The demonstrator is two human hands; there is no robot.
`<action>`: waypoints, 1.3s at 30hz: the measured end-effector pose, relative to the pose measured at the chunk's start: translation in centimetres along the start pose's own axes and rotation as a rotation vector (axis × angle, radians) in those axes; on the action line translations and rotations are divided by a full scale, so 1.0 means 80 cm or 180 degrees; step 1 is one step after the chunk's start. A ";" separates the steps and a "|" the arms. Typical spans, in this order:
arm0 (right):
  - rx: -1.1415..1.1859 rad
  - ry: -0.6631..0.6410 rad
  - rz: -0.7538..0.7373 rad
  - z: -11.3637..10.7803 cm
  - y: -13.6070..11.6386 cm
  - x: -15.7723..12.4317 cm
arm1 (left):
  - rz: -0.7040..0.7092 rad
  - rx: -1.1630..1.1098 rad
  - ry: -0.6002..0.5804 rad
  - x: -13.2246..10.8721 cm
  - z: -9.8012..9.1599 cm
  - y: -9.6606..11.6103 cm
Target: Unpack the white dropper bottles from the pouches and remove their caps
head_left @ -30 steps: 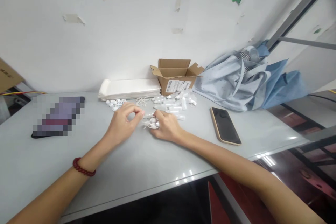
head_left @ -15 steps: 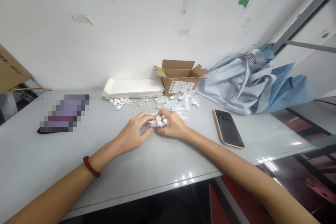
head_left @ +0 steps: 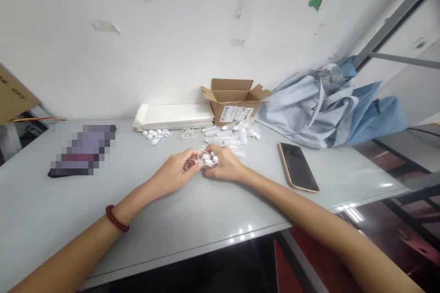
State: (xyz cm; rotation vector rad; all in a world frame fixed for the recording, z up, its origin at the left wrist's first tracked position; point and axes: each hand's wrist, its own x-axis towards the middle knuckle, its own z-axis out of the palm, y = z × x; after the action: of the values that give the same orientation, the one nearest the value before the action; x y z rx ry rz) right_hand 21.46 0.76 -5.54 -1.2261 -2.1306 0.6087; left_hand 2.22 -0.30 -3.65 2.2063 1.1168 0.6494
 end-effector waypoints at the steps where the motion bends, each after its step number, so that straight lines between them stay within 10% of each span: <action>1: 0.0032 -0.0016 -0.0016 -0.001 0.000 0.000 | 0.0048 -0.0027 -0.0040 0.000 0.000 0.001; 25: -0.0166 -0.0083 -0.0038 -0.003 0.000 0.000 | -0.0585 -0.0320 0.0177 0.001 -0.006 0.009; 34: -0.0519 0.0041 0.0215 -0.008 0.006 0.002 | -0.1959 -0.3410 0.0583 0.010 -0.029 -0.002; 39: -0.0422 -0.0139 0.0050 -0.007 0.000 0.001 | -0.1719 -0.3001 0.0457 0.009 -0.026 -0.004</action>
State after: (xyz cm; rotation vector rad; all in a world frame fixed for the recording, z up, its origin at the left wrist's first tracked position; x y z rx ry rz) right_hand 21.83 0.87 -5.16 -1.3126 -2.2299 0.5123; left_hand 1.12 0.98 -2.28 1.0271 1.0898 0.8572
